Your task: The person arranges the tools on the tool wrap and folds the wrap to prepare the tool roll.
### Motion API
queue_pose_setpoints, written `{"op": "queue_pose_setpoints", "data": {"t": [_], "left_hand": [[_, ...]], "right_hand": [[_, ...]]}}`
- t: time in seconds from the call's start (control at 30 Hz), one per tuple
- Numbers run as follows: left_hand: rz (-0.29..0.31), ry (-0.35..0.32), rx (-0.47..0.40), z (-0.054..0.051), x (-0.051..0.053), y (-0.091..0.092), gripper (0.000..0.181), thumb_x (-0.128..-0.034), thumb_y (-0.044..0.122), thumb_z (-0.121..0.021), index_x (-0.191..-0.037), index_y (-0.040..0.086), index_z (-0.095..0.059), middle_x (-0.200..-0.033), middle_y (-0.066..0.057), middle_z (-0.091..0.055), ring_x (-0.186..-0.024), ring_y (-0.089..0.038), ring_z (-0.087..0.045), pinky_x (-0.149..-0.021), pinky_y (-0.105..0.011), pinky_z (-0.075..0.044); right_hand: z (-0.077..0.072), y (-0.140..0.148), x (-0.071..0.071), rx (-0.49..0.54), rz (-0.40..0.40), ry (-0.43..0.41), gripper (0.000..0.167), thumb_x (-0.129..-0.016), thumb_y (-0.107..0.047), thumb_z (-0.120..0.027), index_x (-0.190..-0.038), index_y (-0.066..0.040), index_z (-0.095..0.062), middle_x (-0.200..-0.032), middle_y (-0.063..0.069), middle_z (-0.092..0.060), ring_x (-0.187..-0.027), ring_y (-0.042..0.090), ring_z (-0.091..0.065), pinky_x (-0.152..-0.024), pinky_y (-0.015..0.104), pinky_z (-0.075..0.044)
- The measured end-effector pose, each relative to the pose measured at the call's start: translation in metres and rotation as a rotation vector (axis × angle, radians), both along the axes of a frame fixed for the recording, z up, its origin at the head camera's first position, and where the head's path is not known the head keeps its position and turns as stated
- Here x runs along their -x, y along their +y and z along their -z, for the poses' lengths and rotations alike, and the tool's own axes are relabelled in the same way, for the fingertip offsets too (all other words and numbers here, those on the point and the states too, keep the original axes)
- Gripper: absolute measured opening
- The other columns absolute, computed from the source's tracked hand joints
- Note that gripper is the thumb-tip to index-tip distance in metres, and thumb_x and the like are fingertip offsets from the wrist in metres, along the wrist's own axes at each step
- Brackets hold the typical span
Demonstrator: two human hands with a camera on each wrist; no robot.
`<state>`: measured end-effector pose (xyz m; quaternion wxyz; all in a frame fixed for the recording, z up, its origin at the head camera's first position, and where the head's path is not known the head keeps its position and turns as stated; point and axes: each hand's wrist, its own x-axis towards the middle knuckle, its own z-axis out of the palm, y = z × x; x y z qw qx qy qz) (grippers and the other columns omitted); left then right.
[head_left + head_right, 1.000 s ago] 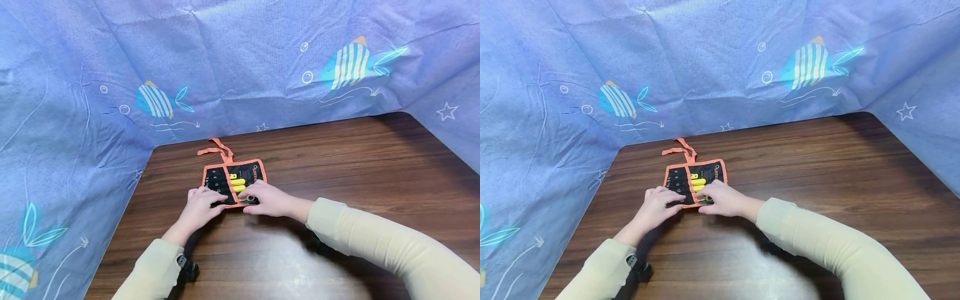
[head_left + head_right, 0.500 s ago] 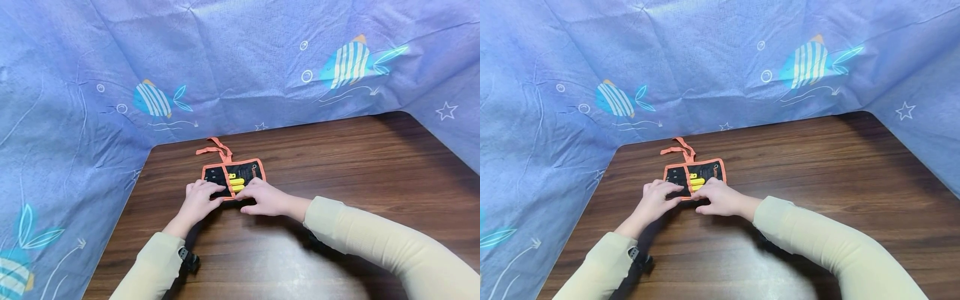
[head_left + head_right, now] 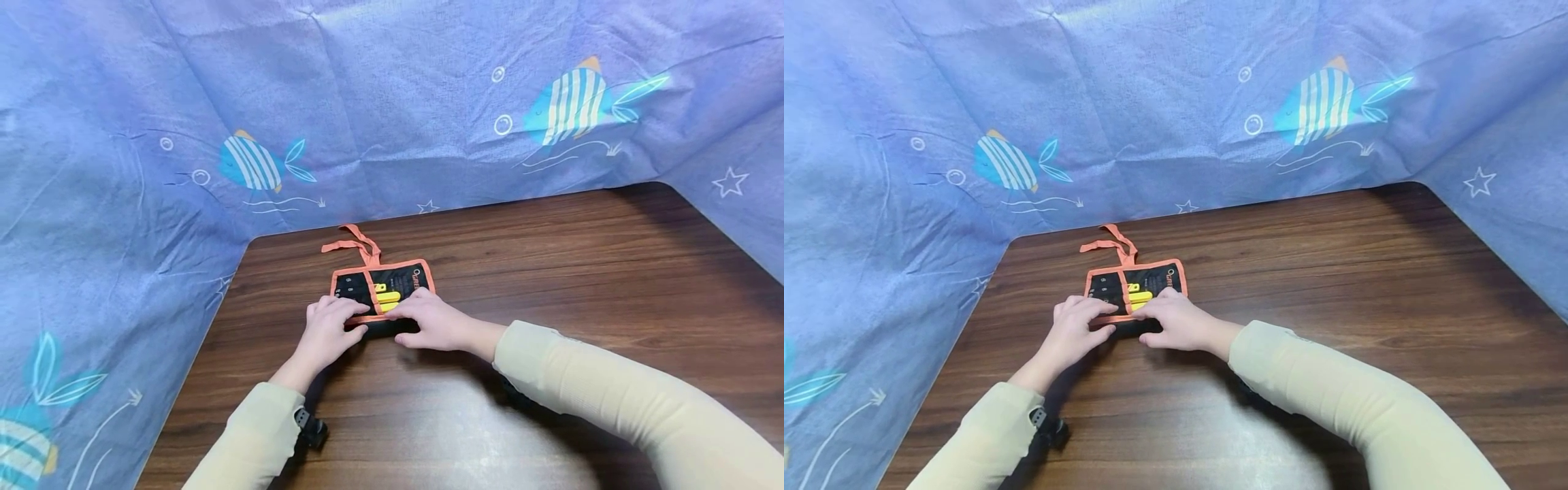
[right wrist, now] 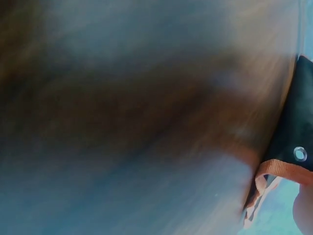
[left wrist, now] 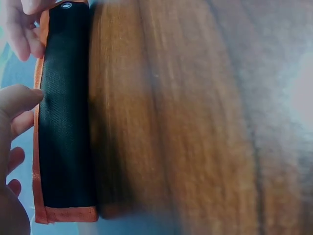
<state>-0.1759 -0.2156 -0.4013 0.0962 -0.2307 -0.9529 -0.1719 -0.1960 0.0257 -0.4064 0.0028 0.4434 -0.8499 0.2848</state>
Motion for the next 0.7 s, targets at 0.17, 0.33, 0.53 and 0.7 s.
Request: {"op": "queue_pose_setpoints", "data": {"t": [0.17, 0.33, 0.53, 0.7], "left_hand": [[0.003, 0.016, -0.034, 0.002, -0.003, -0.002, 0.021, -0.0789, 0.023, -0.076, -0.099, 0.021, -0.071, -0.099, 0.005, -0.065, -0.095, -0.019, -0.047, -0.081, -0.043, -0.028], [0.009, -0.015, -0.019, 0.005, -0.002, -0.003, 0.02, -0.0792, 0.026, -0.075, -0.098, 0.023, -0.071, -0.099, 0.007, -0.065, -0.095, -0.018, -0.047, -0.081, -0.042, -0.028], [-0.008, -0.065, 0.012, 0.01, -0.001, -0.004, 0.029, -0.0796, 0.029, -0.074, -0.107, 0.023, -0.069, -0.108, 0.006, -0.064, -0.1, -0.019, -0.047, -0.082, -0.043, -0.028], [0.008, -0.092, 0.044, 0.014, -0.002, -0.005, 0.035, -0.08, 0.032, -0.073, -0.114, 0.025, -0.067, -0.114, 0.006, -0.063, -0.104, -0.02, -0.047, -0.081, -0.043, -0.028]], "right_hand": [[0.002, 0.001, 0.002, -0.009, 0.008, 0.011, 0.041, -0.085, -0.03, -0.065, -0.121, -0.012, -0.063, -0.116, -0.002, -0.064, -0.101, 0.019, -0.046, -0.088, 0.035, -0.034], [0.003, 0.0, 0.003, -0.025, 0.024, 0.057, 0.044, -0.082, -0.031, -0.067, -0.121, -0.012, -0.063, -0.117, -0.001, -0.064, -0.101, 0.02, -0.046, -0.089, 0.038, -0.033], [0.002, -0.001, 0.003, -0.065, 0.062, 0.079, 0.045, -0.081, -0.032, -0.069, -0.121, -0.014, -0.063, -0.117, 0.0, -0.063, -0.1, 0.021, -0.045, -0.087, 0.041, -0.033], [0.004, -0.002, 0.003, -0.132, 0.132, 0.108, 0.045, -0.08, -0.035, -0.07, -0.121, -0.018, -0.064, -0.114, -0.002, -0.064, -0.101, 0.021, -0.043, -0.082, 0.044, -0.032]]}}
